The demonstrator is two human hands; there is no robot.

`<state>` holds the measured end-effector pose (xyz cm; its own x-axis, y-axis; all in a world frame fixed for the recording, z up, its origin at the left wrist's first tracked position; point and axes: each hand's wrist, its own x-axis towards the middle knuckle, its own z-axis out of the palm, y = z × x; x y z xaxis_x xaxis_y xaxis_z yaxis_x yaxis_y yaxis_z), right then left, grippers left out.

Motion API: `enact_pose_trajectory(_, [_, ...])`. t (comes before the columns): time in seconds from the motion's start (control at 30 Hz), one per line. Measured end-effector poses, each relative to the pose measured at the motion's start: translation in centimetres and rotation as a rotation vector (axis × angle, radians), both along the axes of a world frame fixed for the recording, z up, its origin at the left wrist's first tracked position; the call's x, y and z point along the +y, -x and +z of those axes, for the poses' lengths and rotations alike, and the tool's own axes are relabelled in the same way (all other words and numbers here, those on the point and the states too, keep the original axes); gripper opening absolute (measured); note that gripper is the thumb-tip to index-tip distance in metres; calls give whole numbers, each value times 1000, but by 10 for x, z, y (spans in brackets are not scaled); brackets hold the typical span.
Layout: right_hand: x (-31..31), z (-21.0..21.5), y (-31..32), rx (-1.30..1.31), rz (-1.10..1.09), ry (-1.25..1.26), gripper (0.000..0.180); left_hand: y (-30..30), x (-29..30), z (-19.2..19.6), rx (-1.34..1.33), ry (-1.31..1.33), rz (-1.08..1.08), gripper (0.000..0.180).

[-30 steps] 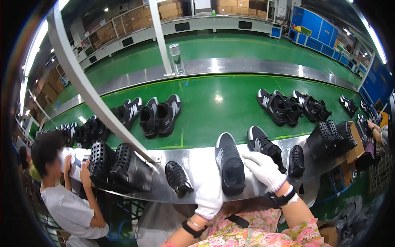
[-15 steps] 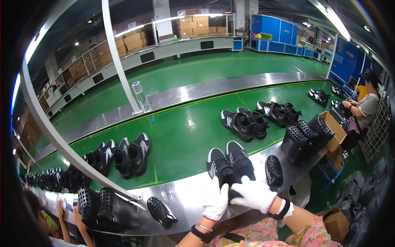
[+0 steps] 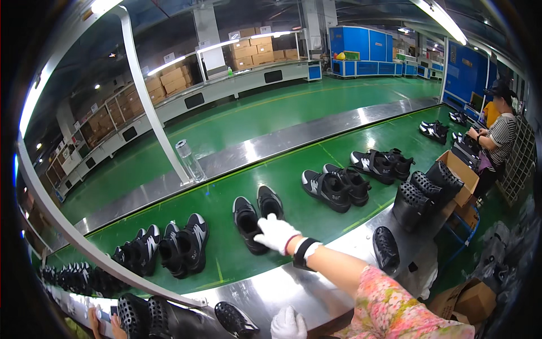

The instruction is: Inspecting and organizing black and white shoes on a conveyor belt in a factory.

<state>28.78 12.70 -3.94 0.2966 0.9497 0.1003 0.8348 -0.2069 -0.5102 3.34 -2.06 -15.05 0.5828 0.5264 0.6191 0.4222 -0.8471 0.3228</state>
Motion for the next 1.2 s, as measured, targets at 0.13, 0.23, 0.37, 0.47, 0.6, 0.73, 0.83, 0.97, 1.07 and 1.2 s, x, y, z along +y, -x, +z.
enact_pose_trajectory(0.13, [-24, 33, -68, -158, -117, -44, 39, -2, 1, 4, -29, 44, 5, 29])
enact_pose_trajectory(0.23, [-64, 33, -148, -153, -427, -73, 43, -1, 1, 5, -40, 53, 11, 30])
enact_pose_trajectory(0.37, [-125, 1, -224, -89, -711, 13, 60, -8, -1, 5, 31, 209, -3, 33])
enact_pose_trajectory(0.47, [-120, -6, -224, -9, -605, 169, 70, -7, -2, 0, 64, 254, 20, 36])
enact_pose_trajectory(0.6, [-84, -2, -188, -24, -468, 121, 61, -7, -7, -2, 105, 269, 40, 39])
enact_pose_trajectory(0.73, [-69, -18, -154, -151, -480, 180, 32, -12, -7, 1, 107, 235, 28, 34])
enact_pose_trajectory(0.83, [-84, 6, -112, -178, -330, 268, 34, -13, -9, -1, 123, 163, 53, 31])
enact_pose_trajectory(0.97, [-138, 30, -49, -110, -119, 243, 30, -9, -5, -1, 28, 68, 9, 31])
enact_pose_trajectory(1.07, [-185, 53, 8, -88, -93, 185, 31, -16, 0, 9, 9, 65, 3, 33])
enact_pose_trajectory(1.2, [-234, 45, 52, -22, -47, 231, 33, -57, 9, 20, -179, 387, -4, 51])
